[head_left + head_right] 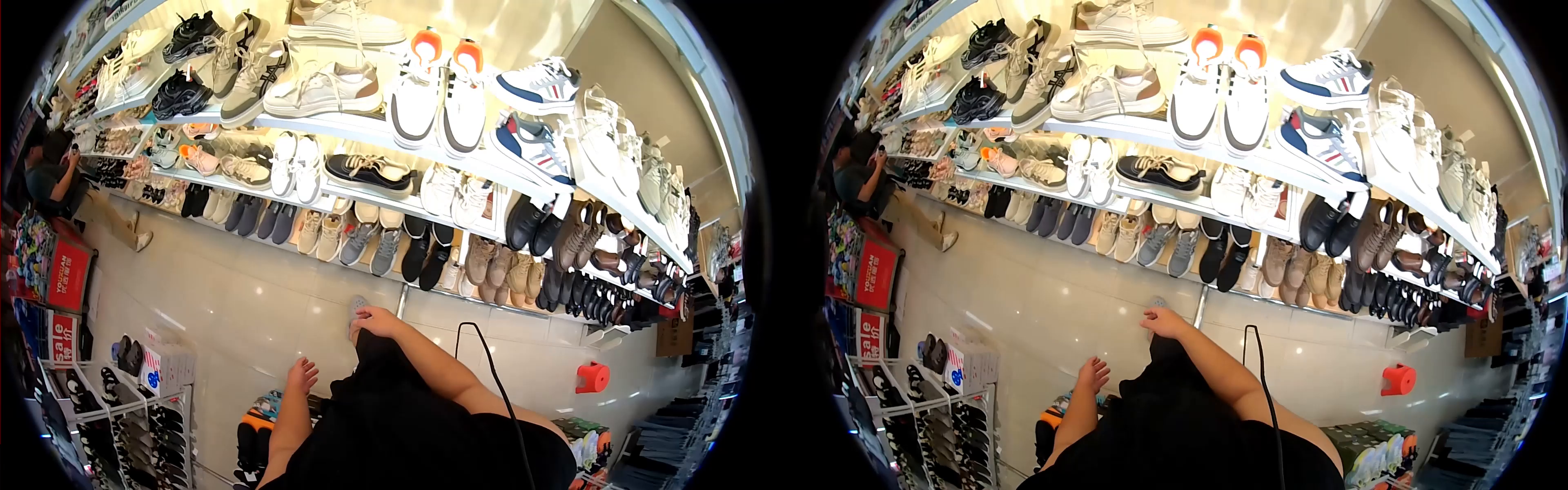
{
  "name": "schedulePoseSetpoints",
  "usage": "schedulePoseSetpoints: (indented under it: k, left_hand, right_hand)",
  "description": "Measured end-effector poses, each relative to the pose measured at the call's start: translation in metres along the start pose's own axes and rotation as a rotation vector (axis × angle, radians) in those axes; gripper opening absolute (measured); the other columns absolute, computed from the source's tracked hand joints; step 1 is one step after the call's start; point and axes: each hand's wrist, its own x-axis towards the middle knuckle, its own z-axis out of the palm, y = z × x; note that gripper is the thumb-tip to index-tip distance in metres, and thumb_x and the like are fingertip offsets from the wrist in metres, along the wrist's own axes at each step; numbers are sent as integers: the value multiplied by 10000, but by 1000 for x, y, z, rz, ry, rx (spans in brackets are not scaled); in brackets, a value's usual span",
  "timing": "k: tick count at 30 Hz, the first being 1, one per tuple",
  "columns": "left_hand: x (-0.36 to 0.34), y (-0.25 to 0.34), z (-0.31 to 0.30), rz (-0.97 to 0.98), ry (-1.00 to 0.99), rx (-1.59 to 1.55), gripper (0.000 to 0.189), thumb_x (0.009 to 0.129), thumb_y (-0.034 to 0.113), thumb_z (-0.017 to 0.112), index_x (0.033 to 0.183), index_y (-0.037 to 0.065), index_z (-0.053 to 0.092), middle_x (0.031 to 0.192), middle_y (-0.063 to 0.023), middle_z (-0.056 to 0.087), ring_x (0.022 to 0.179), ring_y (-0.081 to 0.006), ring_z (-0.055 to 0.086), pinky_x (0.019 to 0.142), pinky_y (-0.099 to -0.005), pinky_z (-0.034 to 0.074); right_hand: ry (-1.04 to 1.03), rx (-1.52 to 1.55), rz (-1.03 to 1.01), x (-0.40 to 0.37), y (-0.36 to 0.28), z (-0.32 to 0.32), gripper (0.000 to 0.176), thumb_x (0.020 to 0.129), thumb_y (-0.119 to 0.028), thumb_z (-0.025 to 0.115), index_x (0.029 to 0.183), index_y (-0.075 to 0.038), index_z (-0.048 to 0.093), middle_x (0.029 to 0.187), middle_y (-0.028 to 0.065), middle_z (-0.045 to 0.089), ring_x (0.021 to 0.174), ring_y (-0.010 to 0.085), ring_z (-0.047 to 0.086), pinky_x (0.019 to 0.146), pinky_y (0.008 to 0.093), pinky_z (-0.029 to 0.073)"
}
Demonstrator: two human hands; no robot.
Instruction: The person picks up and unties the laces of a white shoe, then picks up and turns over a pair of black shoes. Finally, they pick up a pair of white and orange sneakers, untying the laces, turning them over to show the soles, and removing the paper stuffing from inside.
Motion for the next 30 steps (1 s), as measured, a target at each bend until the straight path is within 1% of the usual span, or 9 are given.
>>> schedulePoseSetpoints:
  k: [4, 7, 8, 11, 14, 18, 23, 26, 30]
  left_hand:
    - [22, 91, 35, 73, -47, 91, 570, 994, 429, 571, 1453, 100, 490, 1364, -93, 633, 1158, -299, 645, 957, -466, 482]
    - [14, 163, 52, 94, -25, 86, 543, 986, 417, 591, 1421, 101, 519, 1310, -83, 659, 1130, -291, 654, 936, -459, 486]
    - [8, 192, 57, 123, -46, 114, 540, 995, 434, 580, 1406, 87, 524, 1365, -94, 634, 1143, -281, 644, 936, -441, 491]
    - [-25, 279, 80, 288, -93, 121, 522, 1005, 428, 569, 1398, 86, 539, 1357, -94, 639, 1145, -267, 641, 933, -431, 487]
    - [-50, 352, 105, 466, -196, 83, 512, 1012, 416, 583, 1402, 90, 531, 1313, -89, 653, 1131, -238, 647, 936, -410, 483]
    - [-97, 427, 157, 597, -570, 43, 485, 1036, 378, 563, 1414, 77, 521, 1348, -84, 632, 1186, -213, 625, 974, -392, 488]
    - [-111, 466, 245, 434, -1099, 196, 441, 1044, 296, 563, 1419, 70, 513, 1381, -100, 600, 1223, -220, 611, 1038, -380, 475]
    - [-130, 475, 292, 336, -1227, 339, 420, 1021, 213, 586, 1408, 62, 524, 1371, -104, 606, 1188, -220, 626, 1019, -360, 471]
    - [-152, 491, 325, 435, -1381, 642, 412, 978, 122, 597, 1377, 29, 549, 1320, -107, 643, 1140, -207, 645, 955, -324, 470]
  right_hand:
    - [1, 69, -30, 96, -25, -5, 568, 895, -343, 770, 1316, 17, 645, 1189, 153, 713, 1074, 244, 676, 963, 352, 529]
    - [18, -89, -126, 154, -75, -16, 556, 895, -325, 765, 1321, 10, 643, 1188, 143, 716, 1065, 237, 678, 947, 352, 532]
    - [73, -59, -178, 159, -106, -18, 517, 908, -287, 761, 1318, 3, 642, 1181, 130, 716, 1051, 221, 677, 935, 343, 534]
    - [-17, 140, -282, 174, -194, -34, 472, 922, -250, 755, 1308, -1, 644, 1168, 121, 711, 1042, 193, 671, 930, 335, 534]
    - [10, 123, -534, 160, -278, -53, 431, 937, -220, 742, 1298, -3, 648, 1153, 109, 705, 1007, 173, 672, 890, 324, 540]
    - [138, 120, -801, 124, -360, -91, 435, 903, -181, 761, 1294, -20, 658, 1158, 106, 715, 931, 169, 678, 836, 310, 542]
    - [495, 102, -852, 88, -395, -144, 478, 871, -7, 732, 1339, -30, 637, 1065, 83, 724, 700, 63, 559, 683, 232, 493]
    - [802, 87, -793, 73, -392, -165, 494, 859, 12, 737, 1341, -34, 637, 1040, 68, 725, 640, 22, 495, 602, 204, 439]
    - [1174, 94, -668, 33, -386, -173, 407, 867, -24, 767, 1266, -33, 688, 989, 19, 713, 637, 11, 481, 561, 200, 395]
